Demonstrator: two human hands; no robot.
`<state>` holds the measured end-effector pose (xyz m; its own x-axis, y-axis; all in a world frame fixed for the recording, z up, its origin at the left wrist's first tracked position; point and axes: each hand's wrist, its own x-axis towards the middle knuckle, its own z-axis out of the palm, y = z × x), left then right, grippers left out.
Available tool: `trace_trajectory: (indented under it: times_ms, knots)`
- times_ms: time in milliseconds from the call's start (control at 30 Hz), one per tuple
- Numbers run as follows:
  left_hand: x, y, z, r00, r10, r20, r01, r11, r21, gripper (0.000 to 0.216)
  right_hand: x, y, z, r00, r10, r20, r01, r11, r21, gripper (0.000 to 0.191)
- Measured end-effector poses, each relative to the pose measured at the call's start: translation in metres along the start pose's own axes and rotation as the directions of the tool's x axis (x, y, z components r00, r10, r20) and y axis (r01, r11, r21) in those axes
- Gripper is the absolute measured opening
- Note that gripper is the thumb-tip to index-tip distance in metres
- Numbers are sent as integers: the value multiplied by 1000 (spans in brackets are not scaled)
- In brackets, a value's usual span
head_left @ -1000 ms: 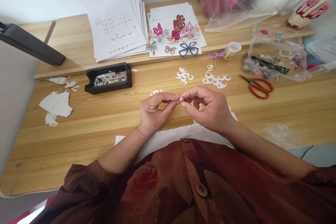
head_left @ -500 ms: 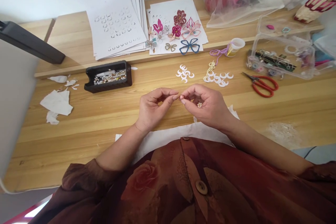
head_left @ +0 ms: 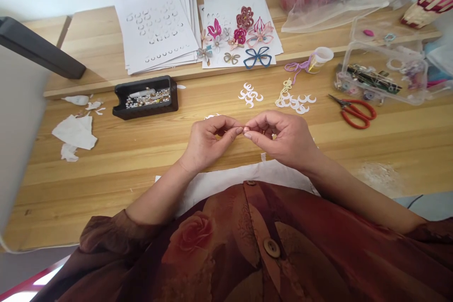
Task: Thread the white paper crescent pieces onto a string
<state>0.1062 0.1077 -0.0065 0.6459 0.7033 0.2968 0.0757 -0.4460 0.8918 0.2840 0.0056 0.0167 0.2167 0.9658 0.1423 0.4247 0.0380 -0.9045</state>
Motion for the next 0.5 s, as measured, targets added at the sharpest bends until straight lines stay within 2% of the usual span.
trace_trajectory:
  times_ms: [167, 300, 500]
  knots:
    - [-1, -1, -5, 989, 138, 58, -146, 974, 175, 11, -2, -4, -3, 999, -36, 36, 40, 994, -103, 6]
    - [-1, -2, -9, 952, 265, 155, -302, 898, 321, 11, -2, -3, -4, 996, -47, 80, 58, 987, -148, 5]
    - [-1, -4, -8, 916, 347, 201, -401, 773, 492, 14, -2, 4, -2, 995, -36, 97, 51, 987, -155, 6]
